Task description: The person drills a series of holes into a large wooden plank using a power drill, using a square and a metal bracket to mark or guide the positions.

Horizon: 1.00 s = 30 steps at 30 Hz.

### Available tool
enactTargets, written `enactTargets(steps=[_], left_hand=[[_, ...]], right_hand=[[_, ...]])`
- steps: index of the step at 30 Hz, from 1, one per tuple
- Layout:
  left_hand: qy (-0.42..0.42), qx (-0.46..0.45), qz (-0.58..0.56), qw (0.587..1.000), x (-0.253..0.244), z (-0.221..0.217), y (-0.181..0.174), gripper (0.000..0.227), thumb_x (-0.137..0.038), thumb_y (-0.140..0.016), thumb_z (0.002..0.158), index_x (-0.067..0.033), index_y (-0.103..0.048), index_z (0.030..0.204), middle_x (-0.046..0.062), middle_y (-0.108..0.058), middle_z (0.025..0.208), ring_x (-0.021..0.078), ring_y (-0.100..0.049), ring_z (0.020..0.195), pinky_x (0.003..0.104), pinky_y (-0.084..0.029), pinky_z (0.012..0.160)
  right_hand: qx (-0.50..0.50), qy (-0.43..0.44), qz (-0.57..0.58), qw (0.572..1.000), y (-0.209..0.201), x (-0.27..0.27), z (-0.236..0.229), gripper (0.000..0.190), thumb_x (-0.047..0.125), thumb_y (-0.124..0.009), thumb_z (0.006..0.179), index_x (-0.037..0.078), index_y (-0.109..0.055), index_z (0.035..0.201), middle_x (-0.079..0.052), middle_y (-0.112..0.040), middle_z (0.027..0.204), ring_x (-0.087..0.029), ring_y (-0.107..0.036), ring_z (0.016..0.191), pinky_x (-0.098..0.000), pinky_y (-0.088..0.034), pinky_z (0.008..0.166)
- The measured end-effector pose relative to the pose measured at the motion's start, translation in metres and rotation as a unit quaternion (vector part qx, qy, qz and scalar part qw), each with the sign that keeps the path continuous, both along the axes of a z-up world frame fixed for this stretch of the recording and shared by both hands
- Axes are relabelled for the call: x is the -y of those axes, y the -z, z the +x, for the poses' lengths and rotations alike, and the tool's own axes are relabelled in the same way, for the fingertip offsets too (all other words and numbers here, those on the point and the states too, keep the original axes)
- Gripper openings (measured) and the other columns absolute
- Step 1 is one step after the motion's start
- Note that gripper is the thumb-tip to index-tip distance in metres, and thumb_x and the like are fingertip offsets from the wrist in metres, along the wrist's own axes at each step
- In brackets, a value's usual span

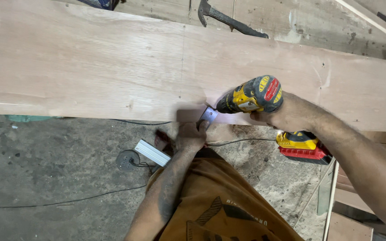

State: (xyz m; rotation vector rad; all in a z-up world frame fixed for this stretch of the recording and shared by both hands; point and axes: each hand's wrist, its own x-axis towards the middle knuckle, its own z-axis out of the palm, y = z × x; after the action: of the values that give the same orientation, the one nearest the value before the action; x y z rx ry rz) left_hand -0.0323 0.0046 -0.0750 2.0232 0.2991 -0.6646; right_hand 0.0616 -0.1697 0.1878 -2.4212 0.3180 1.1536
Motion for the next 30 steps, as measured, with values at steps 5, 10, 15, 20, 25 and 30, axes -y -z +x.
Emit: enactTargets(steps=[5, 10, 15, 20, 25, 30], left_hand=[[0.022, -0.014, 0.022, 0.999, -0.001, 0.005, 0.012, 0.06, -0.061, -0.053, 0.095, -0.0053, -0.075, 0.09, 0.021, -0.073, 0.093, 0.0398, -0.071, 0.106, 0.05, -0.057, 0.09], [0.046, -0.03, 0.058, 0.997, 0.003, 0.004, 0.006, 0.062, -0.064, -0.049, 0.094, -0.0079, -0.076, 0.099, 0.021, -0.07, 0.105, 0.04, -0.067, 0.116, 0.052, -0.056, 0.096], [0.058, -0.001, 0.087, 0.995, 0.008, 0.002, 0.013, 0.063, -0.062, -0.05, 0.094, -0.0054, -0.077, 0.097, 0.02, -0.071, 0.097, 0.04, -0.065, 0.117, 0.053, -0.052, 0.099], [0.098, 0.043, 0.123, 0.987, 0.015, -0.004, 0.046, 0.058, -0.06, -0.047, 0.095, -0.0134, -0.08, 0.095, 0.018, -0.076, 0.101, 0.0397, -0.063, 0.121, 0.053, -0.039, 0.112], [0.138, 0.039, 0.138, 0.98, 0.013, 0.001, 0.047, 0.063, -0.064, -0.042, 0.095, -0.0134, -0.079, 0.091, 0.014, -0.078, 0.096, 0.0366, -0.068, 0.115, 0.049, -0.04, 0.106], [0.054, -0.02, 0.028, 0.998, 0.005, 0.001, 0.025, 0.059, -0.062, -0.047, 0.095, -0.0128, -0.078, 0.091, 0.017, -0.077, 0.095, 0.0376, -0.071, 0.11, 0.049, -0.05, 0.097]], right_hand=[[0.009, -0.001, -0.009, 1.0, -0.004, -0.004, -0.001, 0.029, 0.031, -0.075, 0.088, 0.003, -0.071, 0.096, -0.016, -0.07, 0.071, -0.029, -0.07, 0.07, -0.0426, -0.057, 0.073], [0.012, -0.006, -0.021, 1.0, -0.004, -0.007, -0.004, 0.03, 0.03, -0.076, 0.086, 0.002, -0.071, 0.093, -0.017, -0.071, 0.071, -0.031, -0.071, 0.072, -0.0434, -0.057, 0.074], [0.02, 0.0, -0.044, 0.999, -0.002, -0.007, -0.01, 0.027, 0.028, -0.078, 0.083, 0.002, -0.072, 0.091, -0.015, -0.072, 0.07, -0.028, -0.072, 0.072, -0.041, -0.058, 0.074], [0.023, 0.008, -0.045, 0.999, -0.004, -0.002, -0.013, 0.025, 0.024, -0.079, 0.082, 0.001, -0.072, 0.087, -0.015, -0.071, 0.067, -0.027, -0.071, 0.068, -0.0397, -0.057, 0.07], [0.025, 0.02, -0.044, 0.999, -0.001, -0.001, -0.014, 0.022, 0.02, -0.08, 0.081, -0.001, -0.073, 0.081, -0.015, -0.07, 0.064, -0.027, -0.07, 0.062, -0.0381, -0.056, 0.066], [0.025, 0.042, -0.043, 0.998, 0.006, -0.003, -0.016, 0.024, 0.018, -0.081, 0.08, -0.004, -0.073, 0.078, -0.018, -0.07, 0.062, -0.028, -0.07, 0.058, -0.0367, -0.057, 0.062]])
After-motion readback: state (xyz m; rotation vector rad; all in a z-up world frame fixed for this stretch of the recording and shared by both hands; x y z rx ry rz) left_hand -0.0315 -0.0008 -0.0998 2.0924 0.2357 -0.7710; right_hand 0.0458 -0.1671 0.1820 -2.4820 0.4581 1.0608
